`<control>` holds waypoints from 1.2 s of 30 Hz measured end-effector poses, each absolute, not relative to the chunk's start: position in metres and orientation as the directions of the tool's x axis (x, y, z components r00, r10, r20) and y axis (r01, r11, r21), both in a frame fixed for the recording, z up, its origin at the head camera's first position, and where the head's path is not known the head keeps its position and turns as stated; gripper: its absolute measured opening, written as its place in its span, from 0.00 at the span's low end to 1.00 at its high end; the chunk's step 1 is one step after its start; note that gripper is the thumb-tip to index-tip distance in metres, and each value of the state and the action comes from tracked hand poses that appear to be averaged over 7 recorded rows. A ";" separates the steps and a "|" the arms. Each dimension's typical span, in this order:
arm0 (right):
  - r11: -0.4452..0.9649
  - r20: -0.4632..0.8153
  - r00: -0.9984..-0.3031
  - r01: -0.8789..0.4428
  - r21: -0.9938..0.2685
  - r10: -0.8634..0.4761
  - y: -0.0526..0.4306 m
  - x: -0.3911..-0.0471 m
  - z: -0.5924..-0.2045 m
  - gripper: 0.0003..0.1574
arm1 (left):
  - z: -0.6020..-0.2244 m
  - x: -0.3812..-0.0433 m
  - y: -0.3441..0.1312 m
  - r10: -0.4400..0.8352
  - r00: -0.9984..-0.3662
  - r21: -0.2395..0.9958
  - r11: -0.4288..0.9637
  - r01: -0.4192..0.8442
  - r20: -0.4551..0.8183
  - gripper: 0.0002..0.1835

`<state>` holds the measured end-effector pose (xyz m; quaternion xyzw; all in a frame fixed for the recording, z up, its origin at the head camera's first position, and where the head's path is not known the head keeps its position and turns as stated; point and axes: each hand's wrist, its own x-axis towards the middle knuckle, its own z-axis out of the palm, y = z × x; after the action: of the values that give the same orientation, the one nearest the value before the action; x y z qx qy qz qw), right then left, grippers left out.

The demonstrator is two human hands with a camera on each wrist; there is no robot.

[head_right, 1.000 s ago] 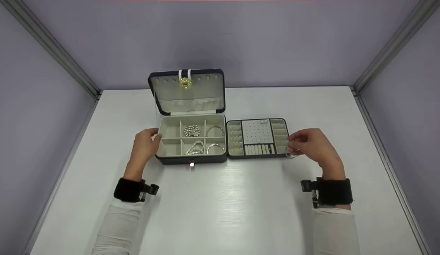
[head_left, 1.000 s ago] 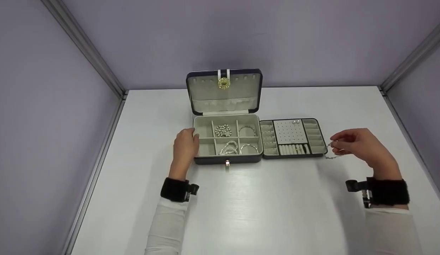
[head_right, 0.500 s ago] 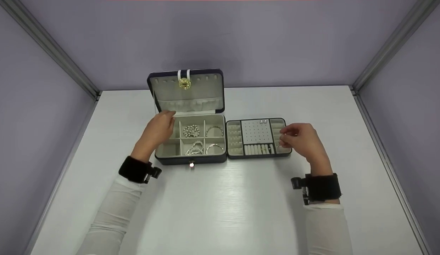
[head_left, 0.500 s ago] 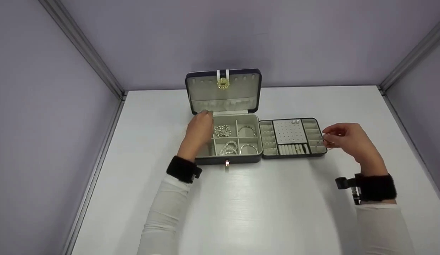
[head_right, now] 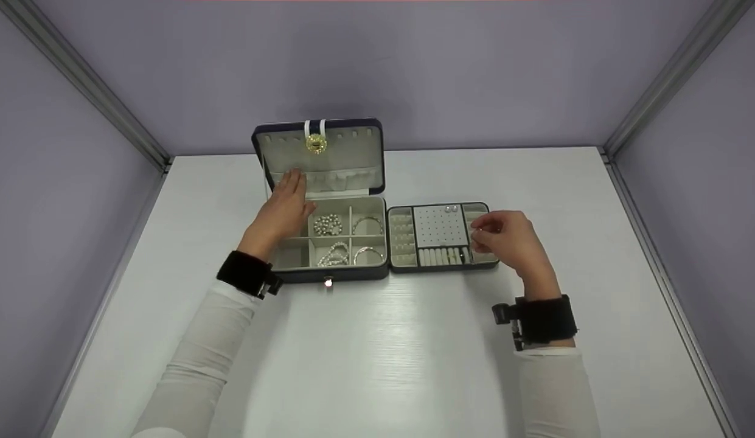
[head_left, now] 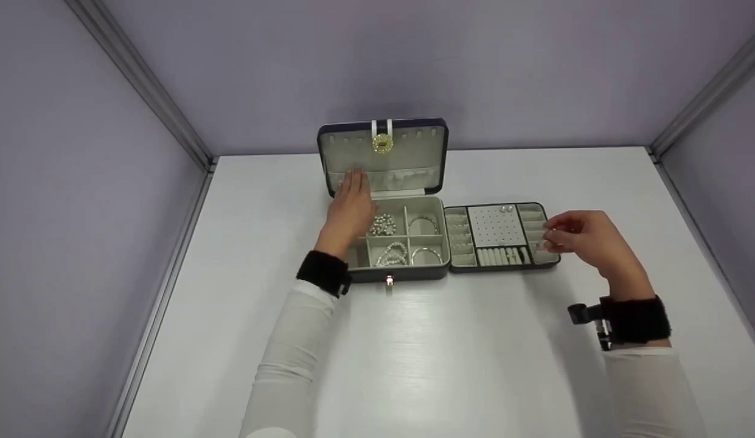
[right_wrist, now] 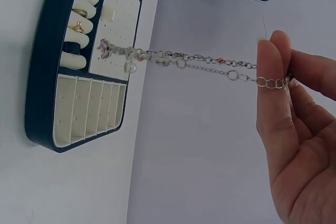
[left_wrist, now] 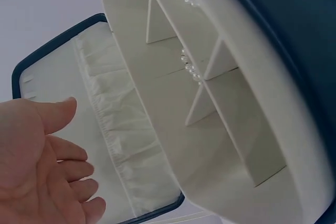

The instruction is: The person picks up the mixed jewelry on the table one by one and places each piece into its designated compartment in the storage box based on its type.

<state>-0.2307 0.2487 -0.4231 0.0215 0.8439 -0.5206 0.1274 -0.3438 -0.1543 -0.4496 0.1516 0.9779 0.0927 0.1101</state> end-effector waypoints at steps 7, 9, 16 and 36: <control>0.449 -0.246 -0.963 0.173 -0.876 -0.108 0.246 -0.233 -0.424 0.17 | -0.458 -0.349 -0.159 0.279 -0.937 0.198 0.951 0.239 -0.209 0.43; 0.448 -0.250 -0.962 0.178 -0.876 -0.107 0.246 -0.233 -0.425 0.17 | -0.461 -0.350 -0.160 0.273 -0.937 0.199 0.952 0.231 -0.217 0.44; 0.429 -0.237 -0.965 0.167 -0.888 -0.116 0.242 -0.234 -0.422 0.17 | -0.465 -0.350 -0.164 0.277 -0.935 0.211 0.950 0.231 -0.221 0.44; 0.398 -0.211 -0.963 0.129 -0.908 -0.169 0.204 -0.252 -0.414 0.14 | -0.461 -0.354 -0.161 0.304 -0.941 0.213 0.939 0.270 -0.149 0.40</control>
<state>-0.2516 0.2044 -0.4141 -0.0121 0.8251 -0.5483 0.1359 -0.3544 -0.1608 -0.4611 0.1464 0.9805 0.0952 0.0902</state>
